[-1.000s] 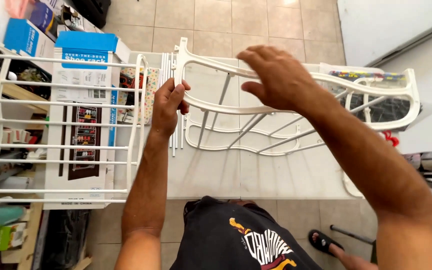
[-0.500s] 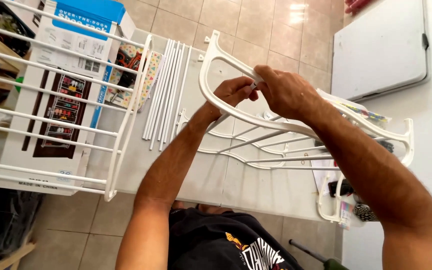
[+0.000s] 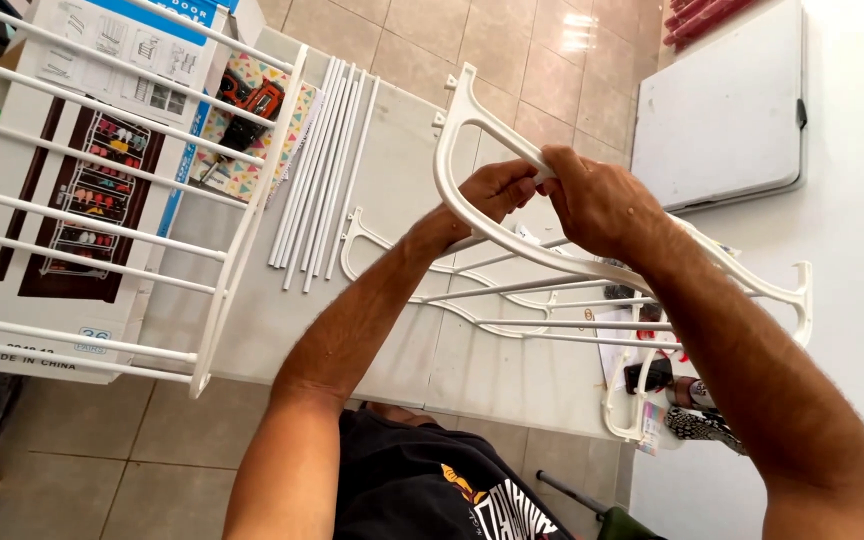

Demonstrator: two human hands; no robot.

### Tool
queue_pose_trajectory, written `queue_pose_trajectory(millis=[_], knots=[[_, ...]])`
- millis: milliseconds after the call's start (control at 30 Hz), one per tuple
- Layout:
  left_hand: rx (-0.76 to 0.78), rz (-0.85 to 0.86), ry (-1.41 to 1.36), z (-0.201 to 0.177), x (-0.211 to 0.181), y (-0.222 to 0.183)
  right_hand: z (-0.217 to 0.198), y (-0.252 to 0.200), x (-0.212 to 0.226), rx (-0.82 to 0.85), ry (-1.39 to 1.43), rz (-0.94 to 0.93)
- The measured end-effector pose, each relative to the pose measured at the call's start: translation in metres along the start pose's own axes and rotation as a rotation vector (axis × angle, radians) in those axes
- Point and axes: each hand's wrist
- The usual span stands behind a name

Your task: Assembling a multi-tier shoe rack by inserting metal rods into plastic side frames on a table.

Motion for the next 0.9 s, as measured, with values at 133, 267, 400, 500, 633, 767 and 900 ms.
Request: queue_pose_trajectory(millis=[133,267,400,500,633,767,900], knots=[[0.021,0.025,-0.007,0.000,-0.008,0.000,0.006,0.003,-0.003,0.015,-0.058,0.043],[0.000,0.045,-0.018,-0.001,0.001,0.000,0.008,0.005,0.003,0.027,-0.109,0.075],[-0.011,0.047,-0.030,-0.001,0.004,0.002,0.012,0.005,0.003,0.043,-0.157,0.076],[-0.023,0.087,-0.089,0.002,0.007,0.002,0.017,0.004,0.001,0.042,-0.217,0.099],[-0.034,0.075,-0.076,0.001,0.035,0.009,0.014,0.006,0.010,0.048,-0.231,0.126],[-0.076,0.085,-0.057,0.003,0.042,0.010,0.011,0.008,0.015,0.065,-0.203,0.150],[-0.056,0.118,-0.025,-0.001,0.033,0.015,0.011,0.008,0.008,0.031,-0.226,0.133]])
Point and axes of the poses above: each hand's wrist, its own y-axis towards the middle knuckle, its own z-axis out of the palm, x = y × z
